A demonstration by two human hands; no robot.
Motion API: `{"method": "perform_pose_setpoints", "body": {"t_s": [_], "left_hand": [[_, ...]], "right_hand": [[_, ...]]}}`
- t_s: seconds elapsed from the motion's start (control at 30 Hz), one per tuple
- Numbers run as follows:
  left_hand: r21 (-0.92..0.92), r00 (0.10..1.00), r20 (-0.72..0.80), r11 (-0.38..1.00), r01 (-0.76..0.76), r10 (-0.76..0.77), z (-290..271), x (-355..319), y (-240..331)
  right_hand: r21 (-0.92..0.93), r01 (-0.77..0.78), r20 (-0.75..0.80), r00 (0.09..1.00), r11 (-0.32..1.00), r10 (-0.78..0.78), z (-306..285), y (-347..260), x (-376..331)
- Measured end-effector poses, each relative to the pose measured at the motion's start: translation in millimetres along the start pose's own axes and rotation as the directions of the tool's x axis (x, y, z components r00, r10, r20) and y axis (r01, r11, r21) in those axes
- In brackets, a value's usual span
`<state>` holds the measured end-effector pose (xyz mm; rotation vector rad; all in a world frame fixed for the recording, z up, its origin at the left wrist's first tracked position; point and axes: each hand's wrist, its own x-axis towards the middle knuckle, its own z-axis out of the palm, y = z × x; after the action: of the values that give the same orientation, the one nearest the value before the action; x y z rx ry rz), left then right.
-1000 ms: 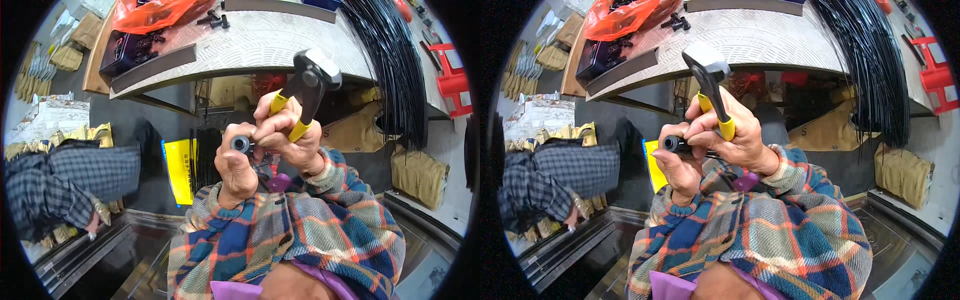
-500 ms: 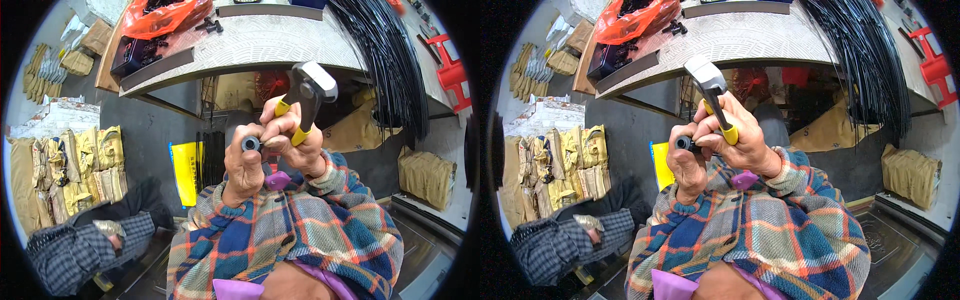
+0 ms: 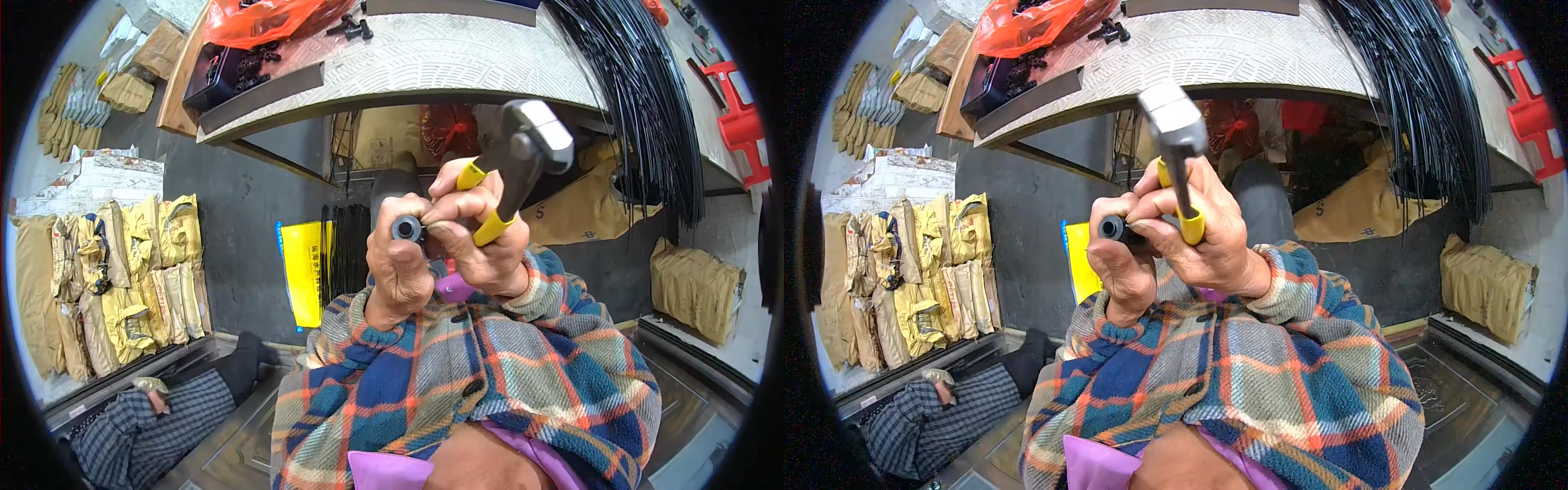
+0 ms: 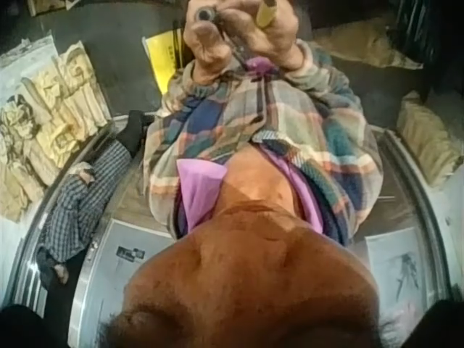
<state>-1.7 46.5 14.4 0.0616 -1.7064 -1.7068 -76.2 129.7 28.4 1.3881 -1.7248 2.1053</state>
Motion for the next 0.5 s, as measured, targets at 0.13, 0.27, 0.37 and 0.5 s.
{"method": "perform_pose_setpoints", "body": {"t_s": [0.13, 0.27, 0.37, 0.5], "left_hand": [[0.044, 0.999, -0.019, 0.999, 0.032, -0.031, -3, 0, 1], [-0.015, 0.996, 0.018, 0.996, 0.088, -0.087, -7, 0, -2], [0.008, 0.996, 0.025, 0.996, 0.084, -0.084, -6, 1, -3], [0.06, 0.998, -0.027, 0.997, 0.052, -0.051, -7, 1, -10]], "right_hand": [[0.118, -0.108, 0.039, 0.994, 0.987, 0.104, -1, 1, 6], [0.186, -0.209, 0.078, 0.977, 0.96, 0.198, -2, 4, 6], [0.141, -0.162, 0.046, 0.987, 0.977, 0.157, 0, 4, 4], [0.018, -0.072, 0.022, 0.997, 0.997, 0.072, 5, 9, 4]]}}
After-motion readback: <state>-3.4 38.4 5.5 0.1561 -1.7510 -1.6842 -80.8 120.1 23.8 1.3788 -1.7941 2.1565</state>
